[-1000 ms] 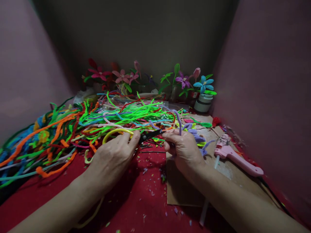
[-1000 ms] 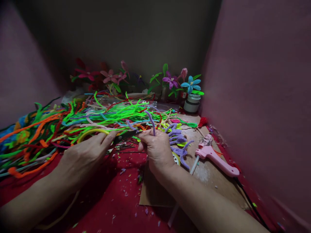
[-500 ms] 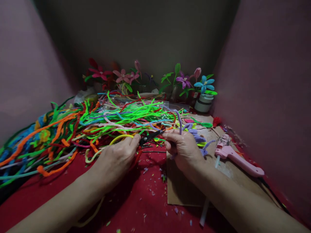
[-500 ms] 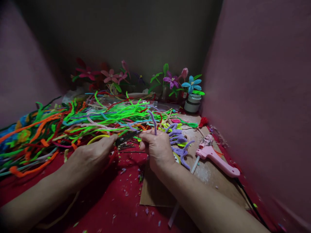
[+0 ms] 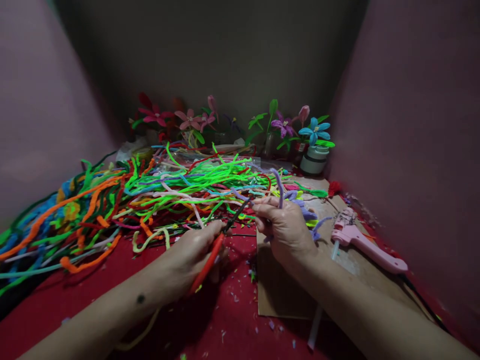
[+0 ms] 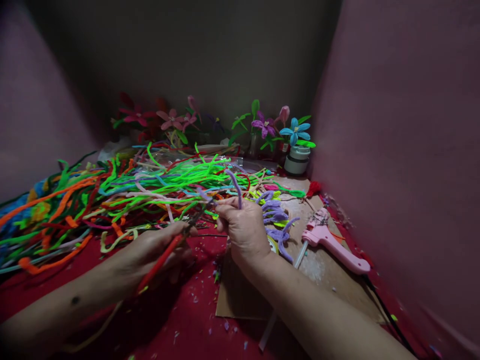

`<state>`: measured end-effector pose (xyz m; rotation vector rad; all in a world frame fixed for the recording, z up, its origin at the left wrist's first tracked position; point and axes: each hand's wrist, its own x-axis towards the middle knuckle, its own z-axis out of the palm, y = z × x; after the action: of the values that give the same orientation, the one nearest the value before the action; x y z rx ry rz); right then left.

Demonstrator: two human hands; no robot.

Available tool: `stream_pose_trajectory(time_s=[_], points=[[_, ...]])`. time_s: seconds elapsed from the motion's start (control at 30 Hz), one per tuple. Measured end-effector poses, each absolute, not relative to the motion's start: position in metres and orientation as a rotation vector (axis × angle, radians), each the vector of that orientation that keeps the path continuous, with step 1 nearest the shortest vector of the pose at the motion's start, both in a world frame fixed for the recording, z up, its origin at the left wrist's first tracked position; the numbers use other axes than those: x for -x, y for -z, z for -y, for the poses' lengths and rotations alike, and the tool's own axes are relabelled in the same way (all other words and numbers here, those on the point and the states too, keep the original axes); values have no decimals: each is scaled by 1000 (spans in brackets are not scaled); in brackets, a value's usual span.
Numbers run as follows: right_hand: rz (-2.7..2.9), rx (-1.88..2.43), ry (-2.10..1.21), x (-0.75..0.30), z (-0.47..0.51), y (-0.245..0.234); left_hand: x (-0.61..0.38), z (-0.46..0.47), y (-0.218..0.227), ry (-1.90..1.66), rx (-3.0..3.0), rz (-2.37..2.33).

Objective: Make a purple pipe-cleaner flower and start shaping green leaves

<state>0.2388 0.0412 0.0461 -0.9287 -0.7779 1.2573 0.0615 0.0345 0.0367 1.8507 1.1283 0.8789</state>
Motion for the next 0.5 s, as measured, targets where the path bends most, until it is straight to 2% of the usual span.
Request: stream_pose_trajectory(time_s=[0.1,0.2,0.5], points=[[811,950,-1256,-237,-39,-47,-60,-35,-58,-707,-1587,-1115],[905,974,-1225,-236,-35,-49,-63,-35,-71,-777,-1437,-1072],[1476,1034,-924,-229,-17,-42,-77,-38,-48,-1029,-1072,-820]])
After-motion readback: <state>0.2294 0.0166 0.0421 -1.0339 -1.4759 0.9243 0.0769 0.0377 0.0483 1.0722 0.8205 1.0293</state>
